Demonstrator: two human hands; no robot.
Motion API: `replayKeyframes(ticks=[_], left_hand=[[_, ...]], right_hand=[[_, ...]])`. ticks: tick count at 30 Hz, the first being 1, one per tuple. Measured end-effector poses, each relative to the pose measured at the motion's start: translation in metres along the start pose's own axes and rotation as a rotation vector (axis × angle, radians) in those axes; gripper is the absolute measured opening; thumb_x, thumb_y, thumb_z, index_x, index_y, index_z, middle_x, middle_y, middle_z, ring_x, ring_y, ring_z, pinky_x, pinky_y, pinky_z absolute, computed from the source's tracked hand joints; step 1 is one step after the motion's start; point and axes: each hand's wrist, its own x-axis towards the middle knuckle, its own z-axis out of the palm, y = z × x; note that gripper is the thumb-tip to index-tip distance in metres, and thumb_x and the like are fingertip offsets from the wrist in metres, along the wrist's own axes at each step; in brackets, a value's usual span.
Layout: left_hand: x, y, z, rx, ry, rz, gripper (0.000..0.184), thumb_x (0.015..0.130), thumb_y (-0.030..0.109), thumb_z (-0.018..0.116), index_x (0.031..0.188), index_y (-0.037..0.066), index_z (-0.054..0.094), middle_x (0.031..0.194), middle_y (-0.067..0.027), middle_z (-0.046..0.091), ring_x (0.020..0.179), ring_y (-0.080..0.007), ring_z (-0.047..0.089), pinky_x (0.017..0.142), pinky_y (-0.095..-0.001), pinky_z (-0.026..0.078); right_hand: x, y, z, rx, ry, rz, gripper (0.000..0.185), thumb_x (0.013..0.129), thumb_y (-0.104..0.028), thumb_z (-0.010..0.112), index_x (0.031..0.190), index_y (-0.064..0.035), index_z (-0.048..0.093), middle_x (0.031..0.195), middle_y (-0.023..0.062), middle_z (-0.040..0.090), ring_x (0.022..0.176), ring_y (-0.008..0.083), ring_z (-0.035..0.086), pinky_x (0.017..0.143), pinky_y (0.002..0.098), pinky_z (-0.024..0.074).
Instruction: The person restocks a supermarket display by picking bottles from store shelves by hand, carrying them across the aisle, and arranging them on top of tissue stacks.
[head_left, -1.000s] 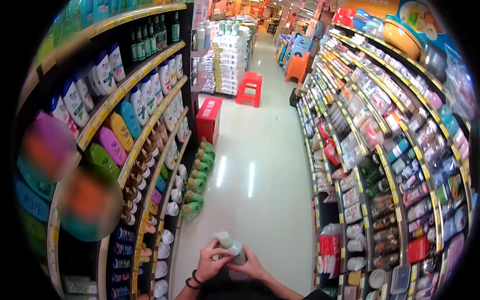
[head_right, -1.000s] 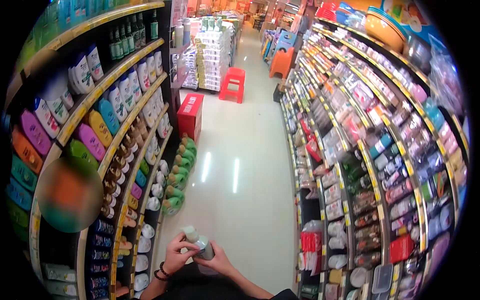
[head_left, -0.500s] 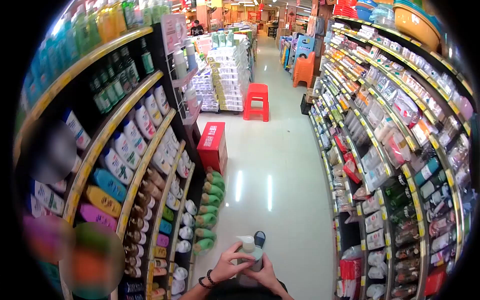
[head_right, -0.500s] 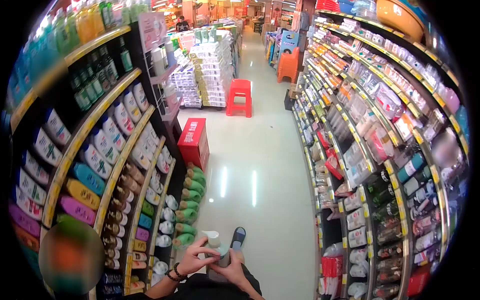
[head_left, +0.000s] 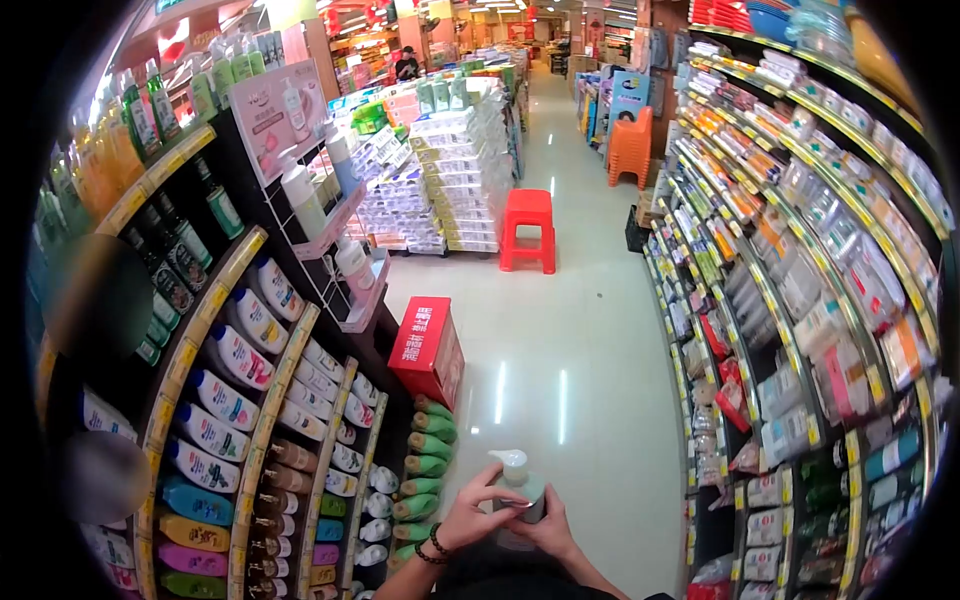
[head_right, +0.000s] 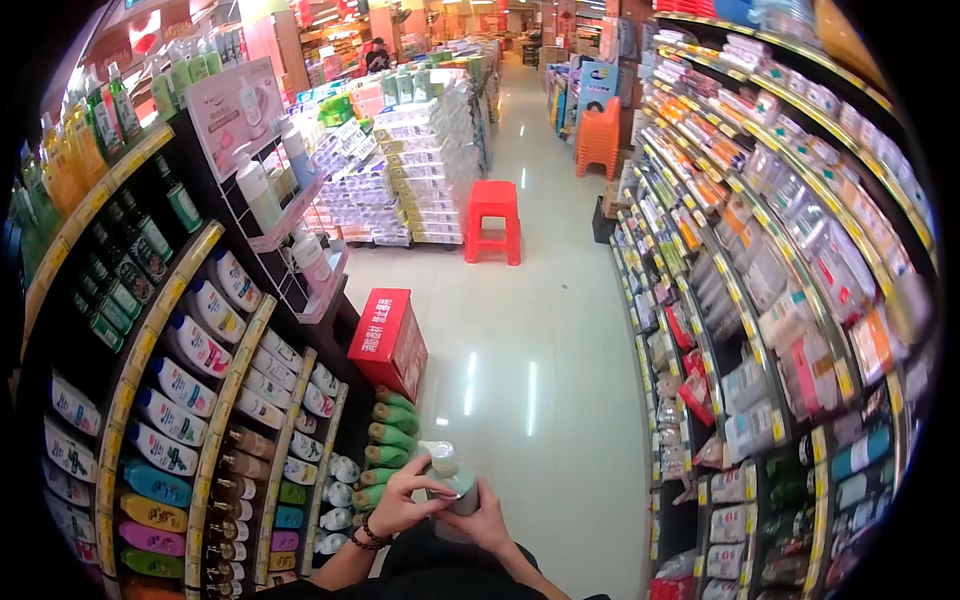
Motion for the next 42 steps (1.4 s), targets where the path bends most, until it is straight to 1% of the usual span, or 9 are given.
replayKeyframes(ticks=[10,12,16,24,27,34,37,40,42], left_hand=[[0.181,-0.084,-0.044,-0.072,0.069,-0.096,0.028,0.077,0.005,0.082,0.104,0.005,0.076,0.129,-0.0181,0.062,0.122,-0.0308,0.059,0.101,-0.0368,0.045],[0.224,-0.111,-0.063,-0.074,0.05,-0.025,0.027,0.077,0.005,0.083,0.104,0.005,0.076,0.13,-0.0185,0.062,0.124,-0.0309,0.058,0.102,-0.0368,0.046],[0.318,-0.127,-0.095,-0.099,0.091,-0.15,0.027,0.076,0.005,0.084,0.101,0.006,0.076,0.133,-0.0198,0.06,0.122,-0.0315,0.06,0.1,-0.0362,0.047],[0.468,-0.175,-0.148,-0.052,0.079,0.078,0.028,0.078,0.004,0.082,0.105,0.005,0.076,0.122,-0.0173,0.063,0.112,-0.0279,0.064,0.093,-0.0341,0.05],[0.51,-0.187,-0.163,-0.05,0.116,0.006,0.026,0.078,0.003,0.082,0.103,0.006,0.076,0.123,-0.0173,0.064,0.113,-0.0279,0.064,0.094,-0.0347,0.05],[0.61,-0.234,-0.205,-0.044,0.183,-0.132,0.023,0.077,-0.003,0.08,0.099,0.002,0.076,0.129,-0.0177,0.06,0.115,-0.0262,0.062,0.094,-0.0345,0.051],[0.659,-0.263,-0.229,-0.053,0.182,-0.07,0.028,0.076,-0.008,0.079,0.102,0.001,0.076,0.134,-0.0196,0.057,0.119,-0.027,0.06,0.096,-0.0349,0.051],[0.711,-0.276,-0.245,-0.09,0.265,-0.167,0.033,0.076,-0.012,0.077,0.107,0.0,0.074,0.141,-0.0226,0.051,0.124,-0.0286,0.057,0.099,-0.0357,0.05],[0.747,-0.282,-0.257,-0.034,0.283,-0.123,0.032,0.076,-0.002,0.08,0.107,0.004,0.075,0.135,-0.0206,0.057,0.12,-0.0296,0.061,0.098,-0.0357,0.05]], right_hand=[[0.206,0.039,-0.04,-0.091,-0.043,0.025,0.065,0.073,-0.022,0.091,0.122,-0.0004,0.055,0.111,0.0127,0.068,0.102,0.0206,0.066,0.088,0.0365,0.0535],[0.256,0.034,-0.045,-0.082,-0.075,0.054,0.067,0.075,-0.019,0.091,0.128,-0.003,0.053,0.117,0.0093,0.064,0.107,0.0185,0.063,0.092,0.0347,0.0522],[0.358,0.004,-0.056,-0.154,-0.073,0.135,0.067,0.075,-0.02,0.09,0.128,-0.003,0.053,0.118,0.0097,0.064,0.108,0.0187,0.062,0.092,0.0344,0.0519],[0.515,-0.01,-0.064,-0.136,0.005,0.029,0.063,0.075,-0.02,0.089,0.124,-0.0006,0.053,0.11,0.0131,0.068,0.104,0.0205,0.065,0.089,0.036,0.0524],[0.564,-0.005,-0.065,-0.115,-0.005,0.067,0.064,0.075,-0.019,0.089,0.125,-0.0012,0.053,0.111,0.013,0.068,0.104,0.0212,0.065,0.09,0.0364,0.0521],[0.703,0.016,-0.069,-0.102,-0.142,-0.01,0.065,0.076,-0.021,0.088,0.127,-0.0017,0.052,0.112,0.0132,0.067,0.105,0.0216,0.065,0.09,0.0362,0.0521],[0.77,0.018,-0.073,-0.074,-0.193,-0.01,0.067,0.076,-0.023,0.089,0.128,-0.0019,0.052,0.112,0.0137,0.067,0.106,0.0214,0.065,0.09,0.036,0.0521],[0.841,0.005,-0.079,-0.068,-0.254,0.007,0.068,0.076,-0.025,0.089,0.129,-0.0023,0.052,0.112,0.0145,0.067,0.106,0.0215,0.065,0.091,0.036,0.0521],[0.884,-0.003,-0.085,-0.081,-0.283,-0.027,0.069,0.076,-0.025,0.089,0.13,-0.003,0.052,0.113,0.0148,0.067,0.105,0.022,0.066,0.09,0.0364,0.0525]])
